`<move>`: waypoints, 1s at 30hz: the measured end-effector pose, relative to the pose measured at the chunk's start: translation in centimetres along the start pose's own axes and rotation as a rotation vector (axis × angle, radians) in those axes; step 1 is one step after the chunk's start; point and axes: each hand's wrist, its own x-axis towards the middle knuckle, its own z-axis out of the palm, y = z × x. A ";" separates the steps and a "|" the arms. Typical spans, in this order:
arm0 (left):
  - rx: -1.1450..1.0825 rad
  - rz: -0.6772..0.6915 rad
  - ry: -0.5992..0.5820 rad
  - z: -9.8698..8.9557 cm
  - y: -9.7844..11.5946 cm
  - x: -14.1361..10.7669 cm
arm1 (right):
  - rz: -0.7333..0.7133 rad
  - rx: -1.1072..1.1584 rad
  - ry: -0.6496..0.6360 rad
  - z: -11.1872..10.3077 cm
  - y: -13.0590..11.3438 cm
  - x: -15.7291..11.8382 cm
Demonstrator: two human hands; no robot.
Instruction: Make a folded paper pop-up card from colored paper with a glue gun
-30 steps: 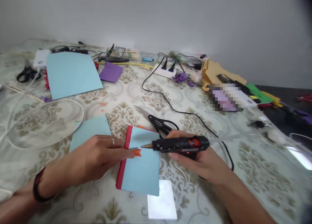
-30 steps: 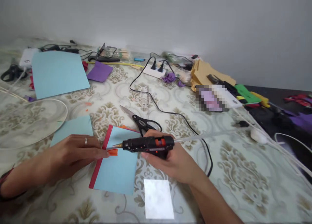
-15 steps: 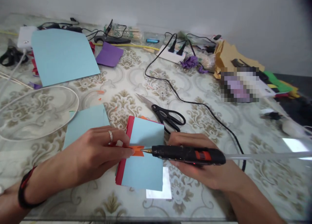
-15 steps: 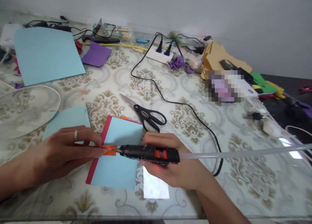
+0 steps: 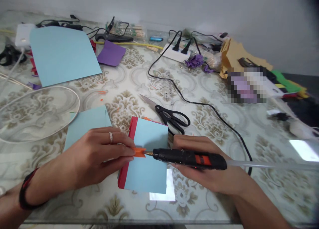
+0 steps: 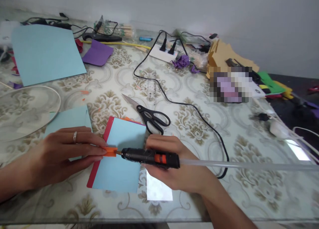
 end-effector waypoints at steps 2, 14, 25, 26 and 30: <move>-0.002 -0.003 -0.001 0.0 0.1 0.1 | 0.001 0.013 -0.004 0.1 -0.1 0.1; 0.013 0.001 -0.006 -0.1 0.0 -0.1 | 0.017 0.008 0.029 0.5 0.2 -0.1; 0.014 0.004 -0.009 -0.2 -0.1 -0.1 | -0.022 -0.011 0.033 0.3 0.3 0.0; 0.015 0.007 -0.005 -0.2 -0.1 -0.1 | -0.041 -0.005 0.026 0.3 0.3 0.0; 0.021 0.025 0.009 -0.2 -0.1 0.0 | -0.074 0.031 0.013 0.3 0.2 0.1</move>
